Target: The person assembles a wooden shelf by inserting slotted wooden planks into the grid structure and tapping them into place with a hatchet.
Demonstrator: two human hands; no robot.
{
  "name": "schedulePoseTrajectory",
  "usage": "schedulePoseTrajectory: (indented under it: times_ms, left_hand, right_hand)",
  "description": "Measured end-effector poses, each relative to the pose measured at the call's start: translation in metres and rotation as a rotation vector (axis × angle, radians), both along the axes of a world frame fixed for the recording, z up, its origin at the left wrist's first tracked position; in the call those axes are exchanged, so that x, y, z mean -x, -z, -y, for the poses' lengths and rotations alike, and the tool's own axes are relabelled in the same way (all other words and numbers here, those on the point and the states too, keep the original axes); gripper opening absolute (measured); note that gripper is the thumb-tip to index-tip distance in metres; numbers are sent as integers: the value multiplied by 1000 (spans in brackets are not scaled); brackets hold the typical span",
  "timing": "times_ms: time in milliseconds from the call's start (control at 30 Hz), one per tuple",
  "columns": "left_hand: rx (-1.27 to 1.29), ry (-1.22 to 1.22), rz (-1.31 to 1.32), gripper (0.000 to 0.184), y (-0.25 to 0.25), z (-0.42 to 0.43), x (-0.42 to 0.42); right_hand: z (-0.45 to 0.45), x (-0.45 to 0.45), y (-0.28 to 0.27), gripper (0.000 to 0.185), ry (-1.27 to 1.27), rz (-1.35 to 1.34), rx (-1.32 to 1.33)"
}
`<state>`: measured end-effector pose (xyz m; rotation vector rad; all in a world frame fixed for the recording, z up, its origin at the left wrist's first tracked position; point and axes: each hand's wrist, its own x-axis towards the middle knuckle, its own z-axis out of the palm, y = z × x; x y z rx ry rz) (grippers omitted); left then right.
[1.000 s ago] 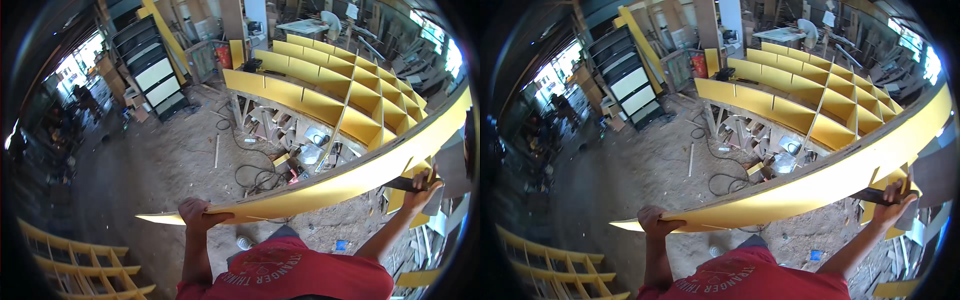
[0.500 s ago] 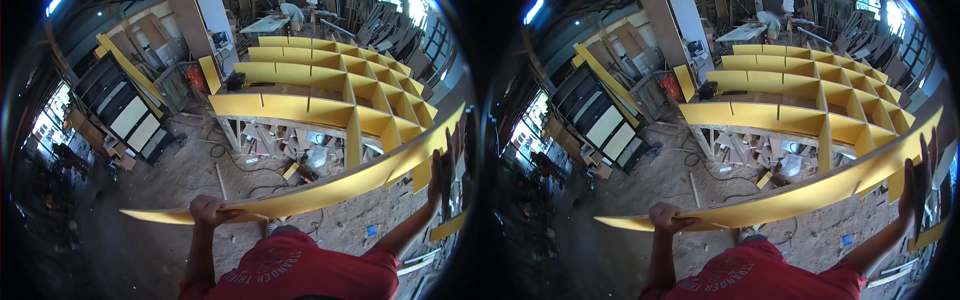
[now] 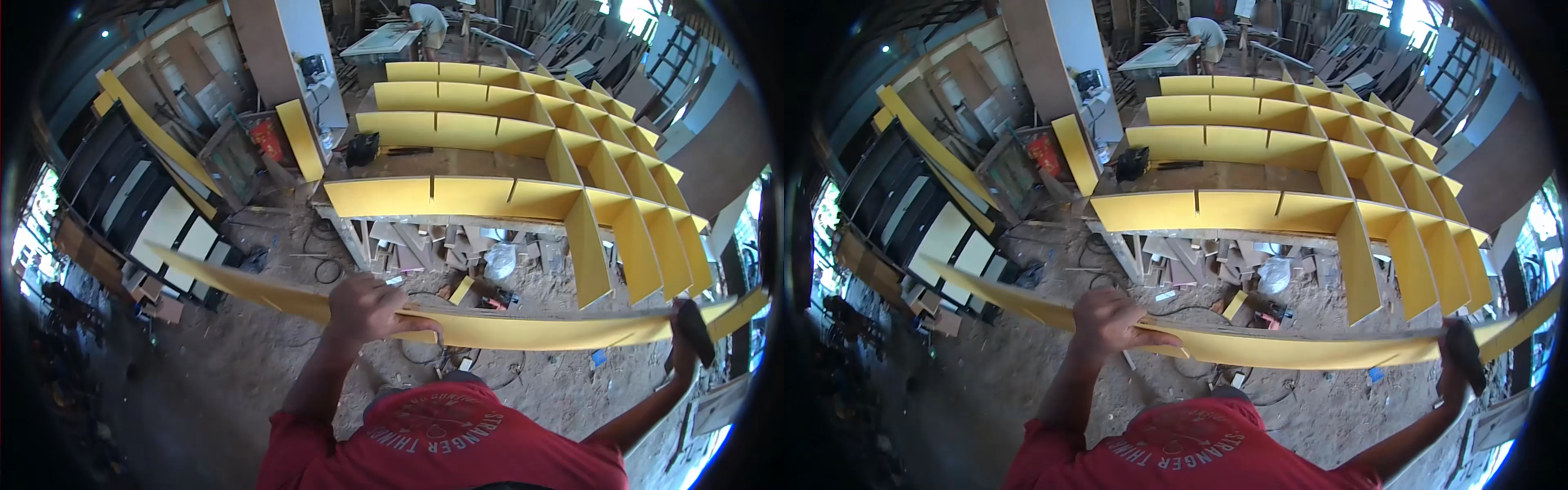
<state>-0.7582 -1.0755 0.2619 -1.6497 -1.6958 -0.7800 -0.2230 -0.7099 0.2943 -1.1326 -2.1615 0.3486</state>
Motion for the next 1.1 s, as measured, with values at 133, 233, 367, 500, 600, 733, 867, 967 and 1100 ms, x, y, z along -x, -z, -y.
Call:
schedulePoseTrajectory:
  times_ms: [133, 233, 367, 500, 600, 733, 867, 967, 1100]
  left_hand:
    - [-15, 184, -32, 70, -20, -28, 66]
    - [-28, 301, -95, 69, -30, -70, 106]
    - [-19, 474, -199, 71, -41, -144, 137]
    - [-23, 658, -236, 73, -35, -238, 148]
    - [18, 754, -234, 75, -27, -313, 157]
    - [113, 790, -154, 76, -38, -395, 165]
    - [121, 822, -24, 79, -35, -476, 184]
    - [104, 908, 80, 84, -31, -539, 202]
    - [137, 992, 203, 84, -11, -615, 236]
  right_hand:
    - [86, 27, -14, 22, 40, 108, 18]
    - [123, 18, 1, 30, 45, 154, -39]
    - [156, -6, 52, 31, 332, -30, 119]
    - [172, -22, 107, 29, 410, 177, -20]
    - [170, -49, 164, 32, 491, 268, -51]
    - [165, -43, 201, 38, 895, 677, 123]
    - [172, -17, 241, 42, 977, 624, 39]
    - [187, 83, 219, 61, 1092, 900, -46]
    - [171, 179, 195, 40, 994, -194, -12]
